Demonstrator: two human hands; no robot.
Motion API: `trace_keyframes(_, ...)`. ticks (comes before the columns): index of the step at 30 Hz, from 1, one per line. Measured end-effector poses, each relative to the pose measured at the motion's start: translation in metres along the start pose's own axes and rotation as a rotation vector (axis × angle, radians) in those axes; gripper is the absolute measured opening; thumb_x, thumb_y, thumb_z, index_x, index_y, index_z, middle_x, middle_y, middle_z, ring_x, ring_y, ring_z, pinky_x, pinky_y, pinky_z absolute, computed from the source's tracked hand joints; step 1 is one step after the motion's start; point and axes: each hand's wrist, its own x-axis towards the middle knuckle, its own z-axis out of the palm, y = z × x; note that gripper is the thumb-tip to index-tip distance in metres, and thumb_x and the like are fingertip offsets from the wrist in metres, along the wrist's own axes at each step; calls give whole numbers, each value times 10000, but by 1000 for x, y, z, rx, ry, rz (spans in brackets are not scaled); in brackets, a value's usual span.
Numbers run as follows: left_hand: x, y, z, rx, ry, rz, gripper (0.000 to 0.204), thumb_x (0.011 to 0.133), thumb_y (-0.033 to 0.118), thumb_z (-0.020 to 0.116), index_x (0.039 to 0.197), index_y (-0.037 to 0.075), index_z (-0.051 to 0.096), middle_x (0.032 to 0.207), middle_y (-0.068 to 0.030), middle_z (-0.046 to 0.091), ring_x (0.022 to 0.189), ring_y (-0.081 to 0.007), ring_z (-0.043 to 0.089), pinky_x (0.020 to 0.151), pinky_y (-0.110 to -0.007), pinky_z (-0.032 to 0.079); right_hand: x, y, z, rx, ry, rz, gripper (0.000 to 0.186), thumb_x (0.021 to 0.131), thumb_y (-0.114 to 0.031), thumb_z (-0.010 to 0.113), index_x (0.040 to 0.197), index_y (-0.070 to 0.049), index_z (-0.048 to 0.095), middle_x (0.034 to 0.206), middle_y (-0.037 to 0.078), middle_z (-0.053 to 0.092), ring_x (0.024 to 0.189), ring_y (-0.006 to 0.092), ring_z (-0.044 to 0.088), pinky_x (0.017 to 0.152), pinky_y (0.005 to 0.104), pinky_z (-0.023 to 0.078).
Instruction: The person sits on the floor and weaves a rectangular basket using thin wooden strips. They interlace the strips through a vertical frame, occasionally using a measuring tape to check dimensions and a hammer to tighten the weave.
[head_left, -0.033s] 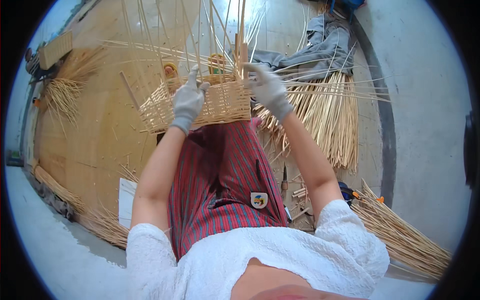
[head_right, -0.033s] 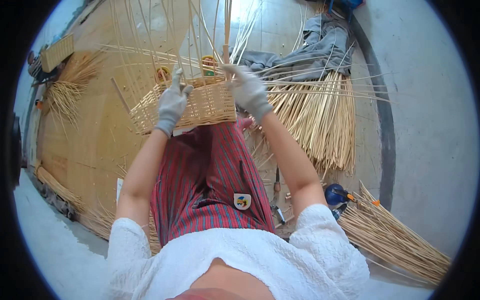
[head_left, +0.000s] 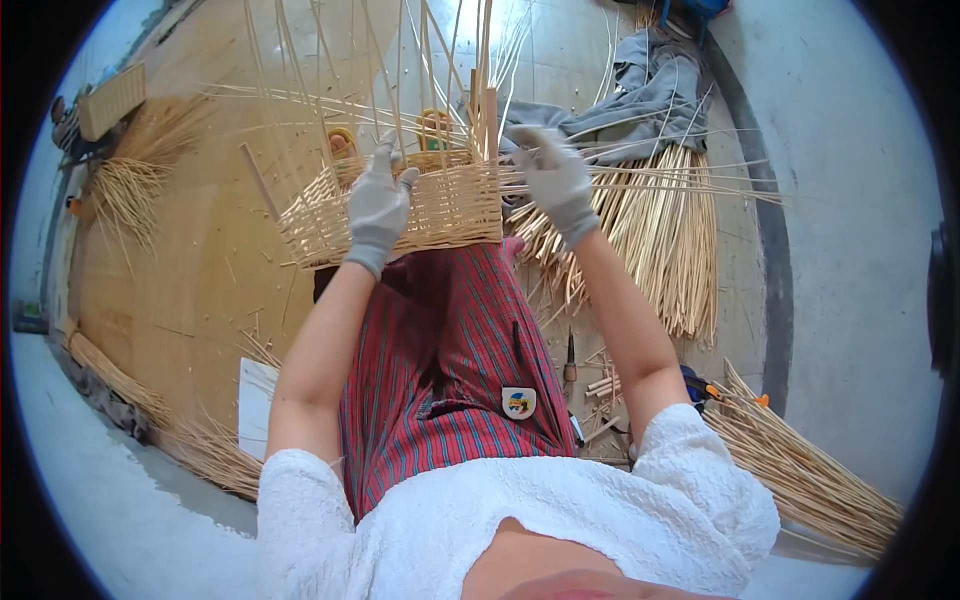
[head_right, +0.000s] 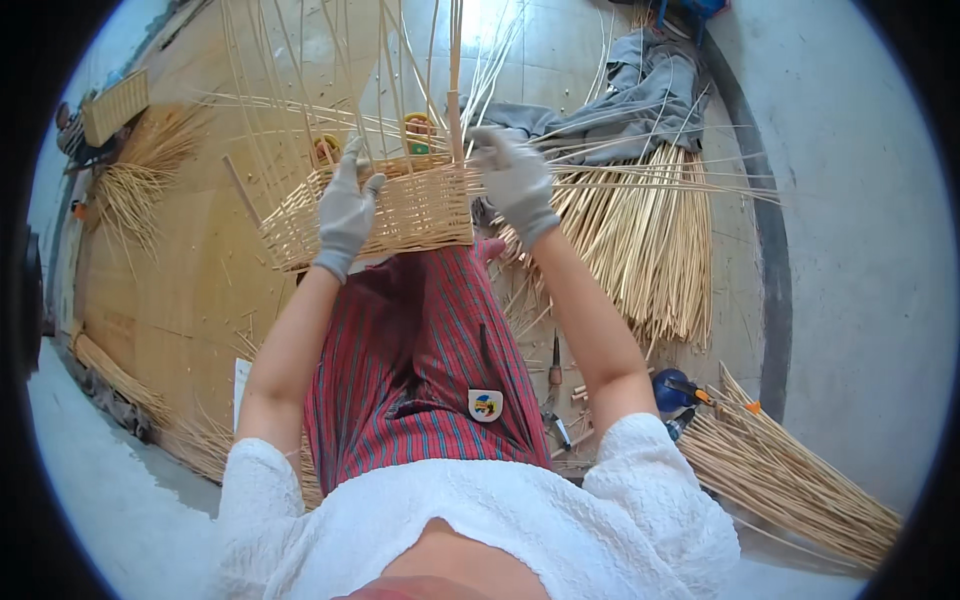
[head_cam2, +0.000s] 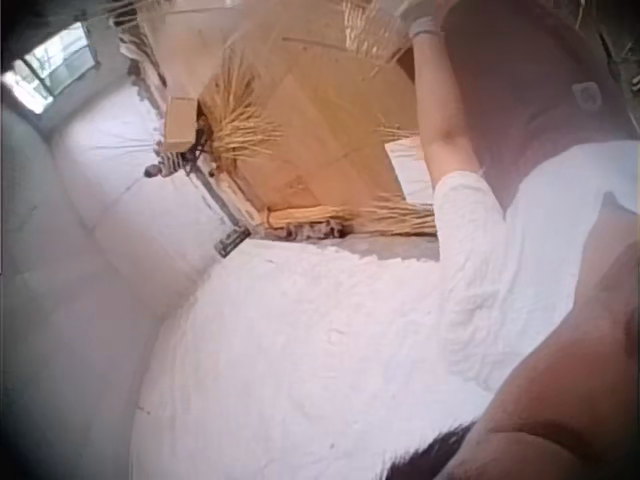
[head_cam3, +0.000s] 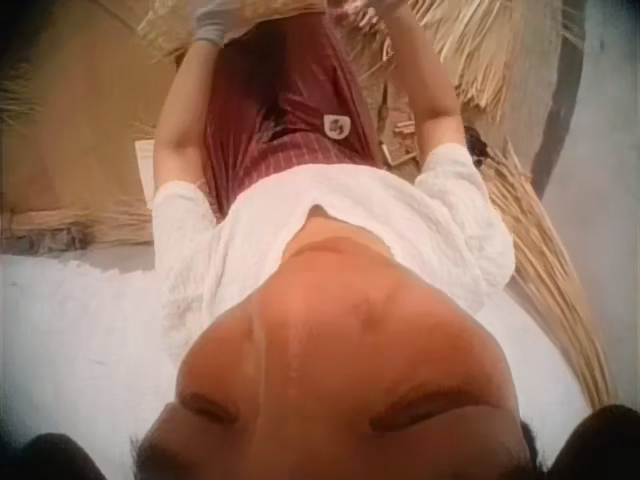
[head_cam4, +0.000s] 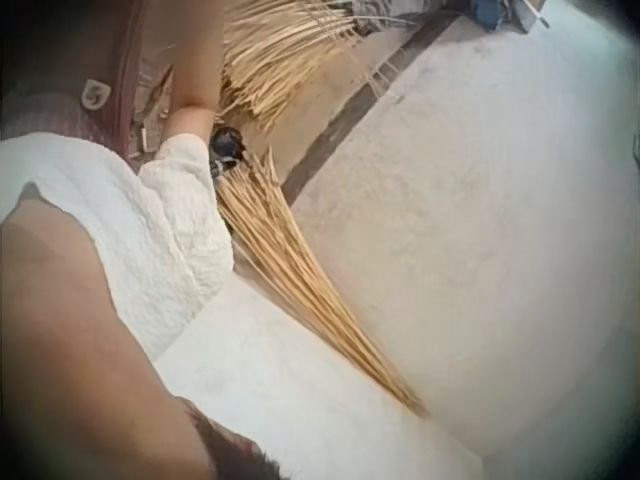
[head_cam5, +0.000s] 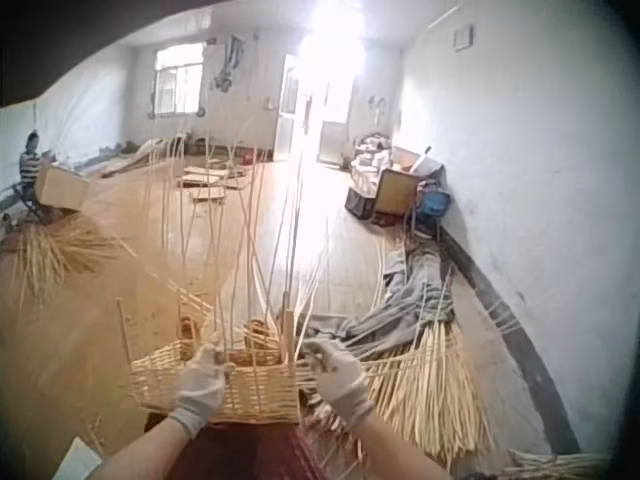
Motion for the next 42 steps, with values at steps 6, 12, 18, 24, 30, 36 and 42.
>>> trace_keyframes(6,-3,57,33,31,127,493,291,872,247,724,1148,169,676,1106,-28,674,1033,-265,633,905,-445,468,12,15,-20,-571,83,-485,206,814,-150,713,1015,-176,753,981,56,735,961,282,679,897,432,510)
trace_keyframes(12,9,35,64,-744,-19,115,150,864,-9,651,989,69,679,828,-62,683,728,-163,649,677,-298,513,17,31,-18,-739,-54,-369,130,820,-228,714,946,-236,744,801,11,682,837,247,651,783,408,465)
trace_keyframes(18,3,26,47,-620,-48,143,190,862,-111,550,958,36,623,779,-74,654,752,-128,641,710,-288,517,23,37,-19,-809,-169,-334,134,833,-179,644,945,-220,705,806,41,678,852,268,658,758,447,462)
trace_keyframes(24,3,24,54,-909,-78,-214,84,985,25,591,924,80,607,723,20,562,652,-95,507,600,-280,428,25,22,-26,-835,-205,-318,101,862,-186,627,940,-188,692,823,78,691,820,292,679,744,443,476)
trace_keyframes(30,-24,-6,48,-748,-62,-91,93,1023,178,611,1006,87,620,804,-65,634,719,-189,590,651,-335,470,27,22,-34,-713,-265,-152,126,901,-213,637,987,-152,706,872,115,705,884,325,687,789,443,508)
trace_keyframes(36,-26,104,33,-61,-349,257,340,985,328,607,1251,116,594,824,-164,672,781,-390,665,726,-517,513,29,-6,-36,-530,-366,-51,169,893,-200,630,977,-91,727,931,171,723,906,367,697,805,443,540)
trace_keyframes(42,-22,45,39,104,-177,379,223,981,321,579,924,116,646,842,-118,716,788,-367,683,733,-508,528,36,27,-45,-714,-341,-146,133,871,-203,644,942,-132,731,890,133,717,888,343,691,793,429,540)
